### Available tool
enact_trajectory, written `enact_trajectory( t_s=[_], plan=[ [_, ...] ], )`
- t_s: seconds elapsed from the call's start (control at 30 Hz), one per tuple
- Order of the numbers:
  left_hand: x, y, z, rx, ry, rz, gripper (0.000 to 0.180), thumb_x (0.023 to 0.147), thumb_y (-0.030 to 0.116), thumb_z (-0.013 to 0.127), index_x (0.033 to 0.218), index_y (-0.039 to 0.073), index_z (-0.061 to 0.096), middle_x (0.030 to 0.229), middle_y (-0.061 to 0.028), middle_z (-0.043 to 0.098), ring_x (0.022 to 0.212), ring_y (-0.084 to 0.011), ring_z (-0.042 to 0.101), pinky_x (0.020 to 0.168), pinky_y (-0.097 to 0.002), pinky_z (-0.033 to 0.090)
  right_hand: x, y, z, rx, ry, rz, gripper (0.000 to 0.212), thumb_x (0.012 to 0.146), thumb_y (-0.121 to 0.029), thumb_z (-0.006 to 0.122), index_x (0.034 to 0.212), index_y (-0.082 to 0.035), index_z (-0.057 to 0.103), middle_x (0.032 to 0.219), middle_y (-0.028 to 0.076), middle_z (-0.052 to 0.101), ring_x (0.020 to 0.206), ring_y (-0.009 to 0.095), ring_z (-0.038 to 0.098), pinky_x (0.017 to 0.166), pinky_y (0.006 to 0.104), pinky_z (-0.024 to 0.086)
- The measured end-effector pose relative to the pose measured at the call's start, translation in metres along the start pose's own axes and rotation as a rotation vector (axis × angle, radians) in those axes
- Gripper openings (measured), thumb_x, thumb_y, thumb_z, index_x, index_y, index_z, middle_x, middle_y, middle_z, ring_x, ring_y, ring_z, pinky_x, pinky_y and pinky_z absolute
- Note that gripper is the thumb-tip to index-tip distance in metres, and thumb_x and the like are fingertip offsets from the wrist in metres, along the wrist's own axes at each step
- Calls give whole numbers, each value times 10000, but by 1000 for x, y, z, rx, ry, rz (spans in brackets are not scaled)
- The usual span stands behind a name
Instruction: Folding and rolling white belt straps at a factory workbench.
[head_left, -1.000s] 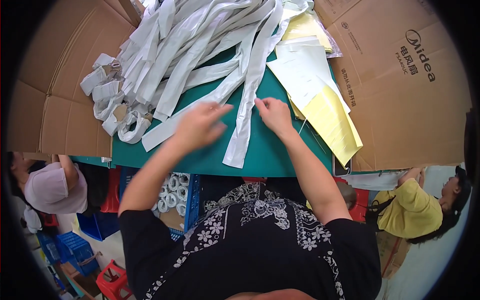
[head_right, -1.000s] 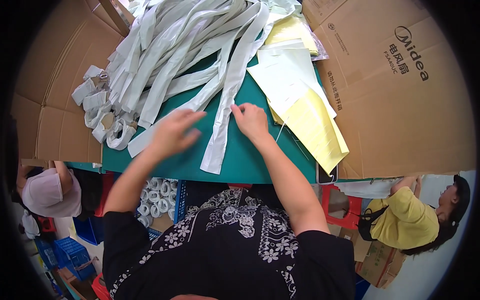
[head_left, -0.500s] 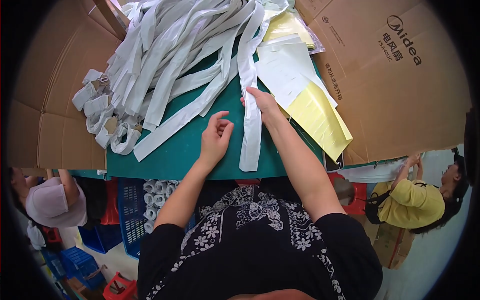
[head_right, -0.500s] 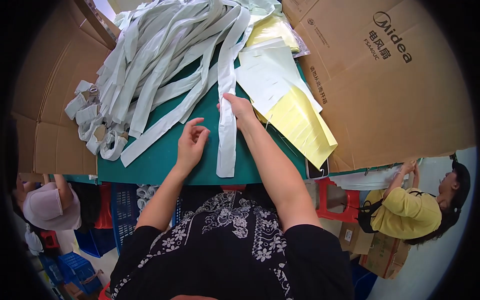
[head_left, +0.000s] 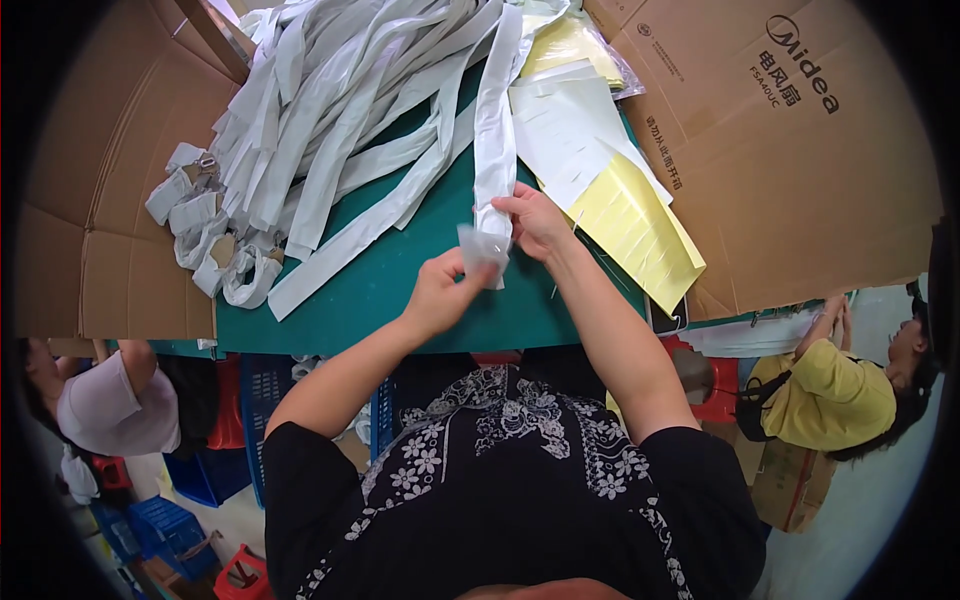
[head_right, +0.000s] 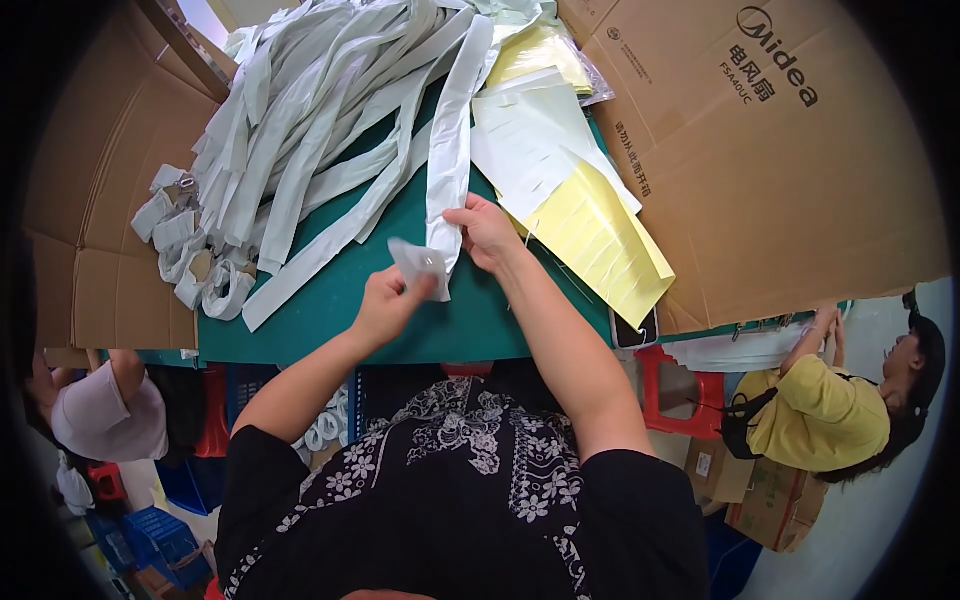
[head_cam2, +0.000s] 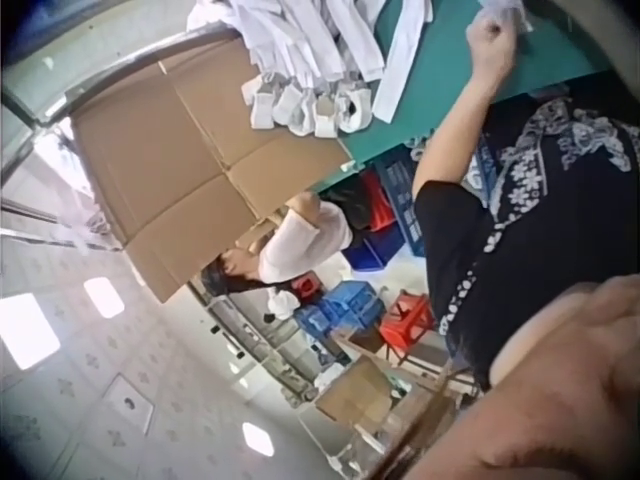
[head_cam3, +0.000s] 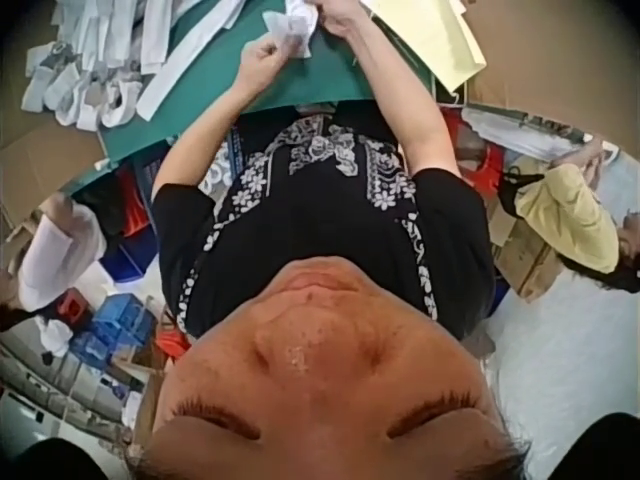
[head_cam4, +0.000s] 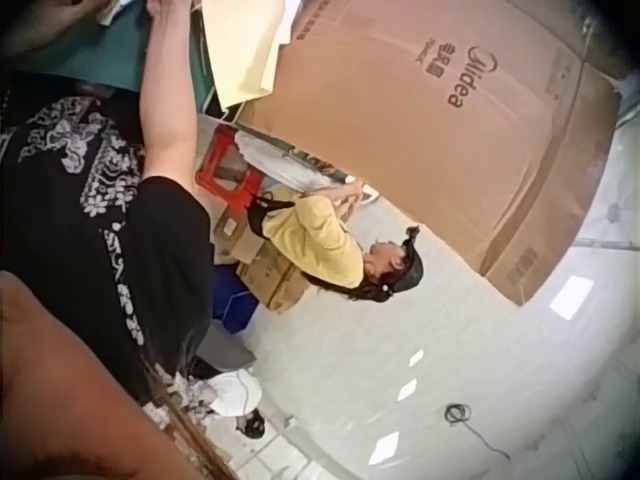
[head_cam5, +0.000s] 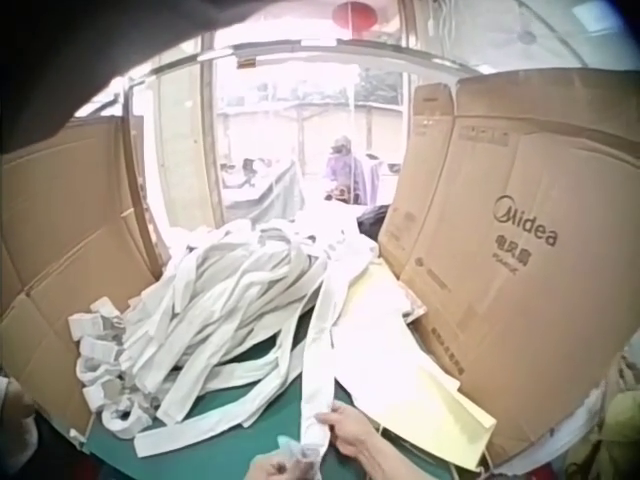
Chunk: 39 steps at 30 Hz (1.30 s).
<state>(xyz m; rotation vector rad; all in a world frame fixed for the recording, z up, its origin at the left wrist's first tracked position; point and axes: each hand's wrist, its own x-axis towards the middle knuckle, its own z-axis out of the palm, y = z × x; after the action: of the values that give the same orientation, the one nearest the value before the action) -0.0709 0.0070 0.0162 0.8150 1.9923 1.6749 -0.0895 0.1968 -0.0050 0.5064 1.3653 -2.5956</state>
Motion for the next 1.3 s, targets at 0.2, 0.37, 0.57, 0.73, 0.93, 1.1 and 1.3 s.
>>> enact_trajectory(
  t_s=[0.2,0.37,0.57,0.73,0.93,1.1,1.3],
  plan=[
    [18,5,2,-794,-20,-757,356,861,187,505,1140,-35,499,1003,-112,608,847,-204,618,830,-342,468,-33,-6,-4,-84,-107,6,220,891,-128,545,1083,-23,564,981,45,625,881,127,590,793,270,467],
    [27,13,-3,-840,-106,-890,280,854,189,504,1059,2,542,920,-95,620,773,-181,624,726,-325,508,-45,-6,-19,-566,-339,-216,281,900,-190,551,1110,-4,571,986,16,613,881,80,549,789,242,446],
    [35,6,-8,-963,-202,-842,331,935,310,451,1018,8,558,876,-77,623,722,-143,622,669,-302,545,-75,-22,-4,-867,-385,-232,304,843,-230,630,1046,-4,627,892,34,649,795,83,571,709,245,465],
    [37,19,-7,-1027,-125,-797,560,920,502,354,1046,-6,551,931,-95,615,771,-169,623,766,-314,537,-73,-5,-6,-950,-203,-331,248,833,-216,632,924,11,674,776,37,667,653,89,585,600,241,464],
    [0,5,1,429,148,500,310,778,94,604,1073,-4,591,1078,-148,557,969,-280,563,862,-337,446,-82,13,6,-107,137,117,188,886,-117,491,965,-31,638,866,60,663,746,146,625,615,263,488],
    [6,-12,6,757,49,799,408,627,72,697,1027,48,623,1096,-79,590,1057,-257,550,845,-355,464,-93,35,18,125,183,172,253,926,-147,419,1087,-21,567,1014,50,615,892,151,591,815,296,471],
    [0,-4,7,554,7,723,192,692,77,693,882,66,673,918,-88,647,947,-272,589,800,-344,483,-82,36,-3,511,-244,183,368,941,-183,399,1254,7,430,1149,97,559,1040,187,556,925,345,440]
  ],
)
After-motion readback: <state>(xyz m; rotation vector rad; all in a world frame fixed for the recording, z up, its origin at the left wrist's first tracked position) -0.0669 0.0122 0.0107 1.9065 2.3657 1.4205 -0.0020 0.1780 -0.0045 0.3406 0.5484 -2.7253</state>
